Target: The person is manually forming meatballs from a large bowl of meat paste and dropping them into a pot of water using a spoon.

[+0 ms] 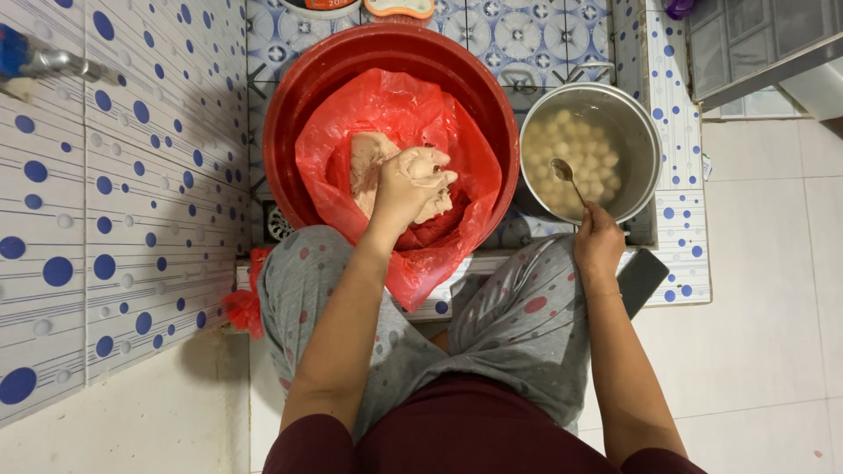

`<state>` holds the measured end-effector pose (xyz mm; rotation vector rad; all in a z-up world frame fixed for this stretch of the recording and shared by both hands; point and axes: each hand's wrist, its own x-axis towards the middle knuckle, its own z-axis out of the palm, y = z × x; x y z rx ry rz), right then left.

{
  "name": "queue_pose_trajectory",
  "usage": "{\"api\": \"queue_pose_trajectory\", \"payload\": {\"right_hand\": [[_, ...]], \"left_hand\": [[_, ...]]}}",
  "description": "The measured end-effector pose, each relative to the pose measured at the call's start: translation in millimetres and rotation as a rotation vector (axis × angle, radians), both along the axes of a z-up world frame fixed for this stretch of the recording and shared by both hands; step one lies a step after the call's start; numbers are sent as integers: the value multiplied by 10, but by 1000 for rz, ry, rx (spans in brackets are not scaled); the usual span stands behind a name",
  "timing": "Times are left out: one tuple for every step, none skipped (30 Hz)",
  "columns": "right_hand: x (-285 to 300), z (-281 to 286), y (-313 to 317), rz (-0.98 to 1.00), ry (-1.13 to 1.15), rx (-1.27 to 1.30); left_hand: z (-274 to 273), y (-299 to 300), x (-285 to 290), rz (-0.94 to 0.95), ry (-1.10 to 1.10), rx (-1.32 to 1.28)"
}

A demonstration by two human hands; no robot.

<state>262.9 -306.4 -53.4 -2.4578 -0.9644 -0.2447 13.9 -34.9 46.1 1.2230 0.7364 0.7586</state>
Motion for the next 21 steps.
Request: {"api": "queue_pose_trajectory", "payload": {"right_hand": [[1, -1, 2, 0, 0, 1], [2, -1, 2, -1, 3, 4], [3, -2, 1, -3, 6, 8], [9, -13, -1, -3, 6, 9], [15, -25, -3, -4, 5, 9], [23, -34, -6, -5, 4, 9], [15, -23, -5, -5, 4, 9], [9, -13, -1, -5, 14, 6], [4, -2, 3, -6, 23, 4], [-5, 6, 5, -6, 24, 3], [-12, 14, 7, -5, 30, 6], [-17, 25, 7, -4, 35, 7], [-9, 22, 7, -5, 34, 7], [-4, 18, 7, -8, 44, 15], [-1, 15, 5, -11, 53, 22], [-4, 14, 5, -10, 53, 23], [-7, 13, 5, -11, 48, 15], [-9, 14, 2, -12, 42, 7], [-4, 11, 0, -12, 42, 7], [0, 7, -1, -2, 34, 8], [4, 2, -2, 7, 26, 8]], "left_hand": [[-104, 21, 18, 0, 0, 1], [-208, 41, 36, 10, 57, 27], [-312, 61, 54, 21, 113, 53], [-391, 65, 53, 21, 113, 54], [-471, 70, 52, 49, 135, 66], [-550, 74, 52, 78, 157, 77], [-486, 59, 45, 78, 156, 77], [-422, 45, 37, 74, 127, 67], [-358, 31, 30, 69, 97, 56], [-256, 13, 15, 68, 98, 56], [-155, -4, 0, 51, 67, 65], [-56, -22, -10, 32, 34, 73], [-169, 7, 5, 31, 34, 72], [-282, 33, 13, 12, -18, 46], [-394, 58, 20, -8, -70, 19], [-119, 56, -47, -7, -70, 20], [157, 54, -114, -29, -82, 32], [434, 50, -179, -52, -94, 45], [333, 18, -136, -51, -94, 45], [233, -12, -91, -19, -77, 21], [132, -43, -47, 14, -61, -2]]}}
